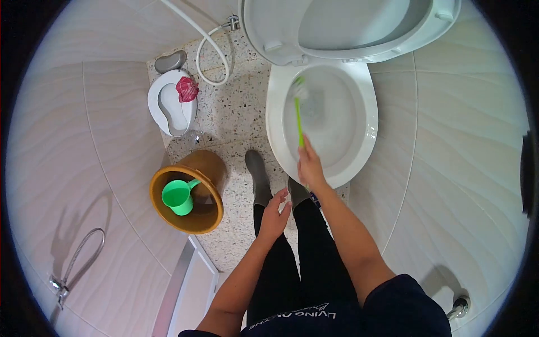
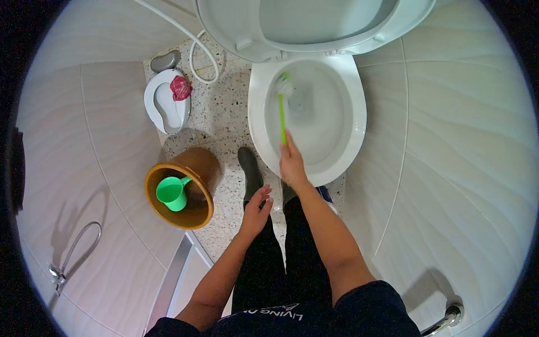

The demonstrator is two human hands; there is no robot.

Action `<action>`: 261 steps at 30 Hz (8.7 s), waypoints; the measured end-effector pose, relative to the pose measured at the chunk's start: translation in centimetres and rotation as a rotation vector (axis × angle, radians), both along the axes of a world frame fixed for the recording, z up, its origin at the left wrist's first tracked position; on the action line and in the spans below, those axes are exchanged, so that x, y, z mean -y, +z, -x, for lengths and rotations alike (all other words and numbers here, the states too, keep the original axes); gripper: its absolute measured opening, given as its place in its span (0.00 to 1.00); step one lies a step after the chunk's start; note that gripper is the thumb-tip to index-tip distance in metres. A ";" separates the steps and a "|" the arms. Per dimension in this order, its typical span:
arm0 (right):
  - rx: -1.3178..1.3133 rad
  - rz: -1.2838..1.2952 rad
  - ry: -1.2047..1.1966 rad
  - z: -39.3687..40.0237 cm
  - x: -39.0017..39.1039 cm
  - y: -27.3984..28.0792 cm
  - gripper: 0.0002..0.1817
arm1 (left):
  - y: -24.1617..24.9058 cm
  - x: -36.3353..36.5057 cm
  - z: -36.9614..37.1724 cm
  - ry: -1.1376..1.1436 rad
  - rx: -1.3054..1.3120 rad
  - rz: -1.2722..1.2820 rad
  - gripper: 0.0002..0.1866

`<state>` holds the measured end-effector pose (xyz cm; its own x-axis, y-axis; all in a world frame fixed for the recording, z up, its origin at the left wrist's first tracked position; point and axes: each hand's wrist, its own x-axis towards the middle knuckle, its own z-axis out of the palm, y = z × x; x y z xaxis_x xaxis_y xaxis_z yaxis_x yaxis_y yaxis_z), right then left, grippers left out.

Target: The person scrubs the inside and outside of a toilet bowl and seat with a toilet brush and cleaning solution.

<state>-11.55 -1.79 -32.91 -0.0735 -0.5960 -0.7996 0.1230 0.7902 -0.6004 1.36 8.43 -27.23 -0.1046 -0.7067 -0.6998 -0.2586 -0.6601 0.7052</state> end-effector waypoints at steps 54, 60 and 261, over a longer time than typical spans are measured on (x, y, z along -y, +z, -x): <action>-0.581 -0.093 0.846 13.6 -7.5 4.7 0.22 | 0.5 1.3 0.6 -0.128 -0.019 0.069 0.19; -0.592 -0.066 0.803 11.8 -7.3 5.6 0.22 | -0.3 1.3 -1.9 -0.166 -0.004 0.051 0.19; -0.582 0.051 0.818 7.3 -0.2 -1.2 0.23 | -0.3 -2.1 2.9 0.097 0.026 0.068 0.18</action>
<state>-18.81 -1.60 -34.07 0.0026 -0.6707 -0.7418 -0.7695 0.4724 -0.4298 -1.50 10.50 -27.51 -0.0163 -0.7585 -0.6514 -0.2146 -0.6337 0.7432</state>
